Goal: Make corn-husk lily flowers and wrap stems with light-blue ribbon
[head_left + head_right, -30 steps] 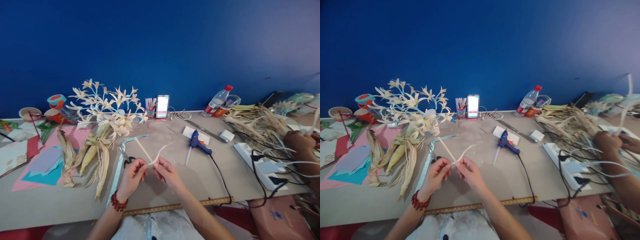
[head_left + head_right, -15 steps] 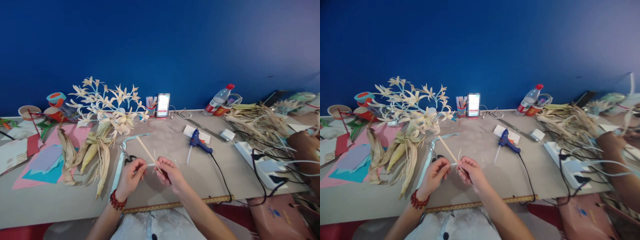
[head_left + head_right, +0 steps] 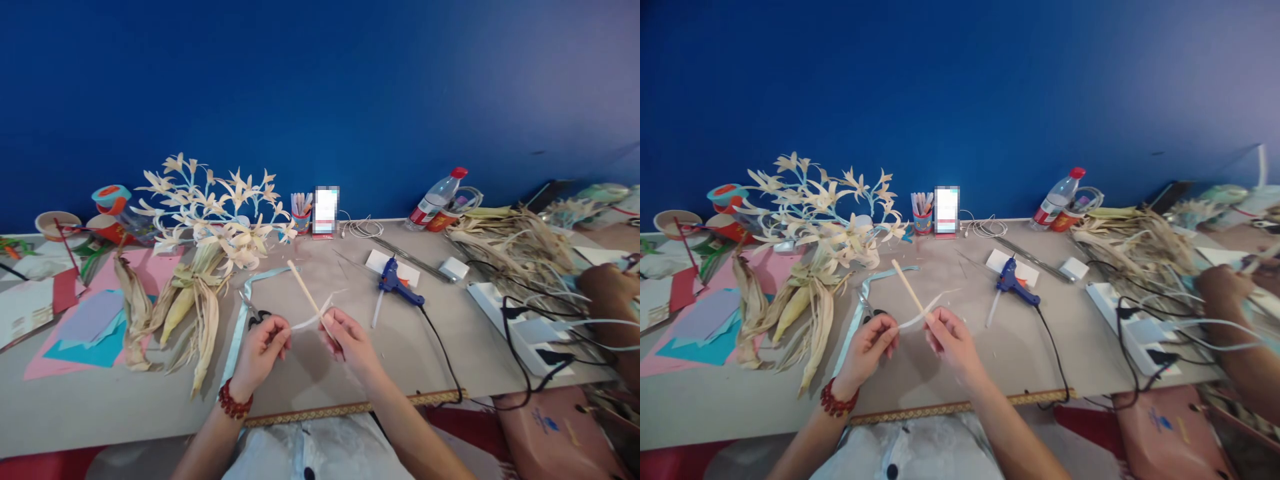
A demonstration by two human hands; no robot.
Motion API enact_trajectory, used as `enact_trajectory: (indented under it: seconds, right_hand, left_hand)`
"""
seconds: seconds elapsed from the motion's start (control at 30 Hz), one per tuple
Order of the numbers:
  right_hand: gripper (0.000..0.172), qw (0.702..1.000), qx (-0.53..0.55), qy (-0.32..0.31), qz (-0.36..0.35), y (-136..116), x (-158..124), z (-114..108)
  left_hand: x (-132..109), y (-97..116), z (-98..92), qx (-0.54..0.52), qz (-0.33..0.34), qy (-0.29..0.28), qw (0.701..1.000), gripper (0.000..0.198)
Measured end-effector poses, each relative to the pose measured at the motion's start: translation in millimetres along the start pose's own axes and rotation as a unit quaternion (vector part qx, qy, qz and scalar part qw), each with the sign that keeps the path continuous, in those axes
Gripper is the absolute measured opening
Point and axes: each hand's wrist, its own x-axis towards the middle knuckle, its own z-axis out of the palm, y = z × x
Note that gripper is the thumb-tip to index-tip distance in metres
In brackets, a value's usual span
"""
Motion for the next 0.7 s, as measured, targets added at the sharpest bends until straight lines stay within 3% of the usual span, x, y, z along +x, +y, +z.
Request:
enact_trajectory:
  seconds: [0.17, 0.3, 0.37, 0.5, 0.6, 0.7]
  right_hand:
    - [0.035, 0.959, -0.268, -0.018, -0.090, 16.6, 3.7, 6.2]
    - [0.036, 0.926, -0.360, -0.005, -0.116, 20.3, 8.1, 8.5]
    - [0.041, 0.940, -0.326, -0.021, -0.101, 19.3, 10.3, 8.7]
    - [0.047, 0.988, -0.146, -0.056, -0.007, 16.2, 11.9, 9.6]
    - [0.044, 0.995, -0.042, -0.061, 0.070, 12.3, 9.5, 9.1]
    - [0.039, 0.992, 0.023, -0.067, 0.103, 6.8, 5.1, 6.2]
  left_hand:
    - [-1.3, 4.5, 6.2, -0.002, 0.008, -0.003, 1.000, 0.023]
    - [-0.6, 4.8, 8.7, 0.019, 0.021, -0.008, 1.000, 0.022]
    - [-0.6, 3.5, 8.1, 0.019, 0.025, -0.012, 0.999, 0.022]
    - [-0.4, 1.4, 5.1, 0.013, 0.034, -0.018, 0.999, 0.021]
    - [0.6, 0.2, 2.9, 0.018, 0.035, -0.016, 0.999, 0.022]
    - [1.1, -3.0, 0.7, 0.021, 0.033, -0.013, 0.999, 0.022]
